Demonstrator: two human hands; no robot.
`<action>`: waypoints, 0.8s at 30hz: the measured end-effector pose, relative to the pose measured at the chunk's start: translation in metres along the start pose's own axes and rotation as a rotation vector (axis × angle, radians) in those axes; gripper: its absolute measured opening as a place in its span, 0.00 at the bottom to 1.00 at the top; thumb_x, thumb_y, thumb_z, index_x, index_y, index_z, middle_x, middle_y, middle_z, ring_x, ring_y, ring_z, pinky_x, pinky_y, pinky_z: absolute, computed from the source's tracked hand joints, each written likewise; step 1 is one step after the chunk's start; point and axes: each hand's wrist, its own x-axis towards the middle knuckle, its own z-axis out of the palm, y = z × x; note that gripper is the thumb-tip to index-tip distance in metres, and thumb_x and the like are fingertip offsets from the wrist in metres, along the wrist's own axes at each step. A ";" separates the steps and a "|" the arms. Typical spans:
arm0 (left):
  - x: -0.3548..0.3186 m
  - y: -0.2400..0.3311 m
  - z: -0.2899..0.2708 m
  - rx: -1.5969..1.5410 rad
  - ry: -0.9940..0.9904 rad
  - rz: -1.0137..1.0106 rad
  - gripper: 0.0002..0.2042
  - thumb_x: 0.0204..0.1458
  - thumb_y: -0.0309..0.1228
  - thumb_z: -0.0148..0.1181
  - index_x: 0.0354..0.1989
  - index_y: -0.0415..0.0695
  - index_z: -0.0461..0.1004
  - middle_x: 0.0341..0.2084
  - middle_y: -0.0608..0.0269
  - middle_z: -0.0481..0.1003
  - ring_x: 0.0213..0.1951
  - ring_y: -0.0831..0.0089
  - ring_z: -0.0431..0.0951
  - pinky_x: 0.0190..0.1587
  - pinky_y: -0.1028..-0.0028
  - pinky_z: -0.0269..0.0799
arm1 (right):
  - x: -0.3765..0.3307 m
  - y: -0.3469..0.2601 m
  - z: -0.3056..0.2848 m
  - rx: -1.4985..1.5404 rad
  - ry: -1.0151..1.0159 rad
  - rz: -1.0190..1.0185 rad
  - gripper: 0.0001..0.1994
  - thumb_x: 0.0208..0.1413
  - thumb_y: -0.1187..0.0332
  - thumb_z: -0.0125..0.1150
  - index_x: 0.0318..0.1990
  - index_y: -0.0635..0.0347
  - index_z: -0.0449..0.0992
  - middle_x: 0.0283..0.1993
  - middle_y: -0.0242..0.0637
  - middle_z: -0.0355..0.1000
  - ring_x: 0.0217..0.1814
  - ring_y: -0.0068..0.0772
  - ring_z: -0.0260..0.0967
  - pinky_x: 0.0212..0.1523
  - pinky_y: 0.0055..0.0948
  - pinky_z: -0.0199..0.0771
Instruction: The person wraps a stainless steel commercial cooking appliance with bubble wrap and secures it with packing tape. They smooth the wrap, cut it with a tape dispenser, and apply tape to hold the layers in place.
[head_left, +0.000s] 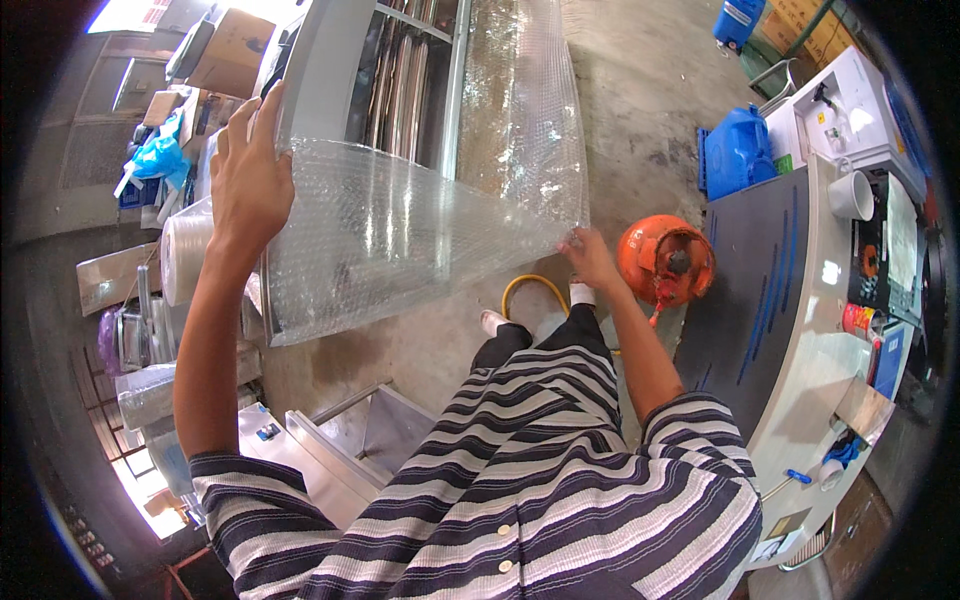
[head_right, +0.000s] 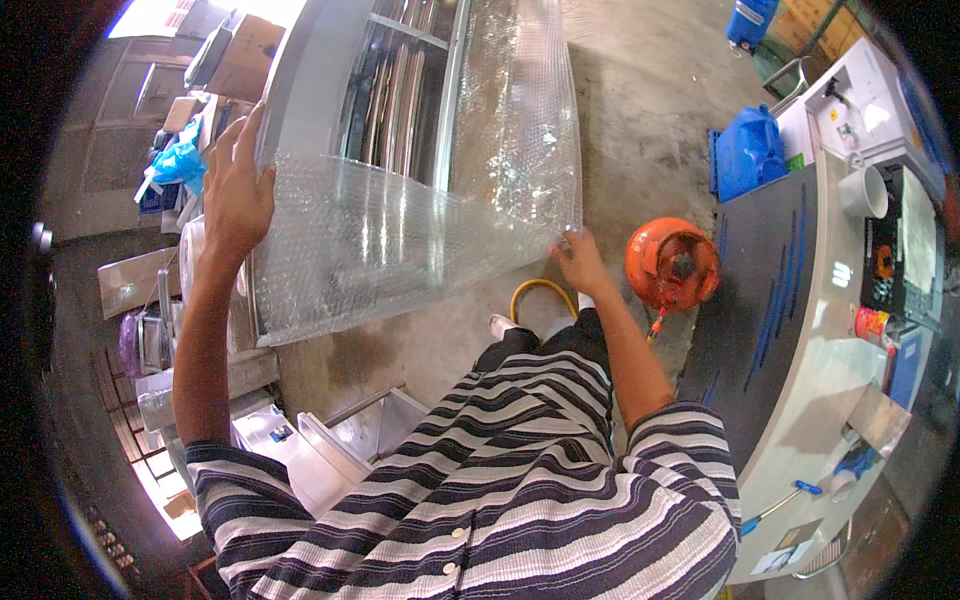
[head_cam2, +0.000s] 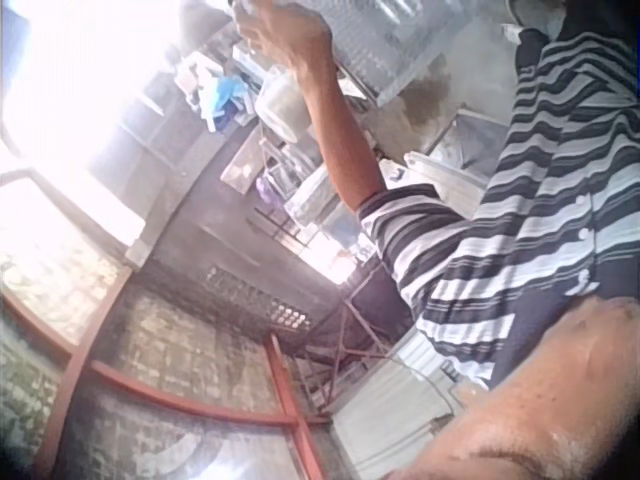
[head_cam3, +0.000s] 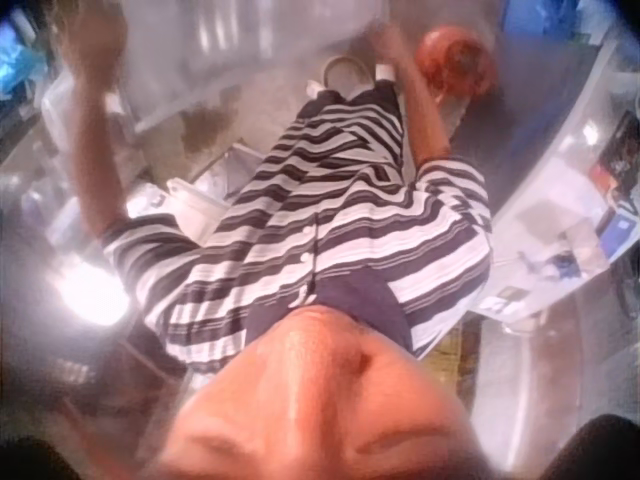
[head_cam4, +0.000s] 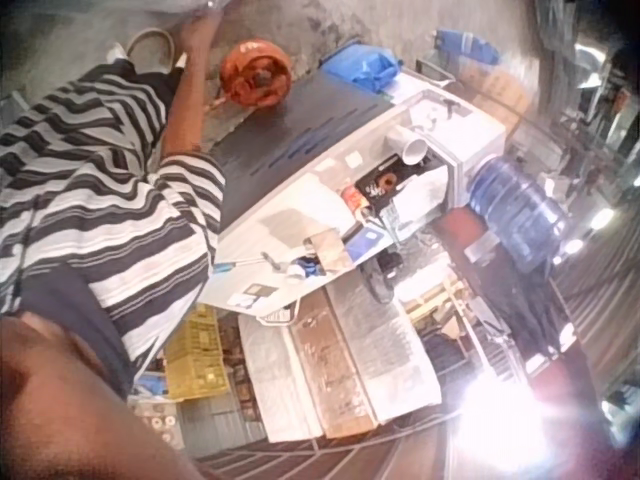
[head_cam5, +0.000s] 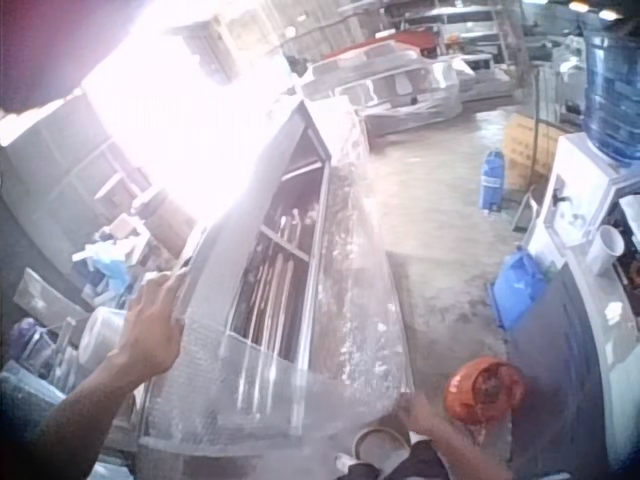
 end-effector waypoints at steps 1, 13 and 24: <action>0.000 0.000 0.001 0.003 0.005 0.000 0.38 0.57 0.22 0.61 0.77 0.55 0.56 0.67 0.45 0.63 0.66 0.44 0.66 0.65 0.46 0.64 | -0.014 -0.016 -0.003 0.115 -0.040 0.086 0.21 0.64 0.56 0.67 0.56 0.61 0.77 0.60 0.66 0.73 0.61 0.60 0.76 0.57 0.44 0.77; 0.003 0.002 -0.002 -0.040 -0.031 -0.042 0.38 0.56 0.20 0.60 0.77 0.51 0.58 0.68 0.44 0.64 0.70 0.44 0.62 0.72 0.48 0.58 | -0.066 -0.106 -0.010 -0.085 -0.135 -0.334 0.14 0.64 0.60 0.64 0.49 0.60 0.75 0.37 0.53 0.77 0.40 0.57 0.78 0.41 0.49 0.77; 0.005 -0.004 0.007 -0.101 -0.036 -0.070 0.37 0.56 0.23 0.59 0.76 0.56 0.58 0.66 0.49 0.65 0.66 0.46 0.67 0.67 0.47 0.62 | -0.061 -0.200 0.028 -0.034 -0.323 -0.716 0.11 0.64 0.65 0.63 0.50 0.60 0.76 0.39 0.52 0.77 0.39 0.56 0.77 0.40 0.47 0.77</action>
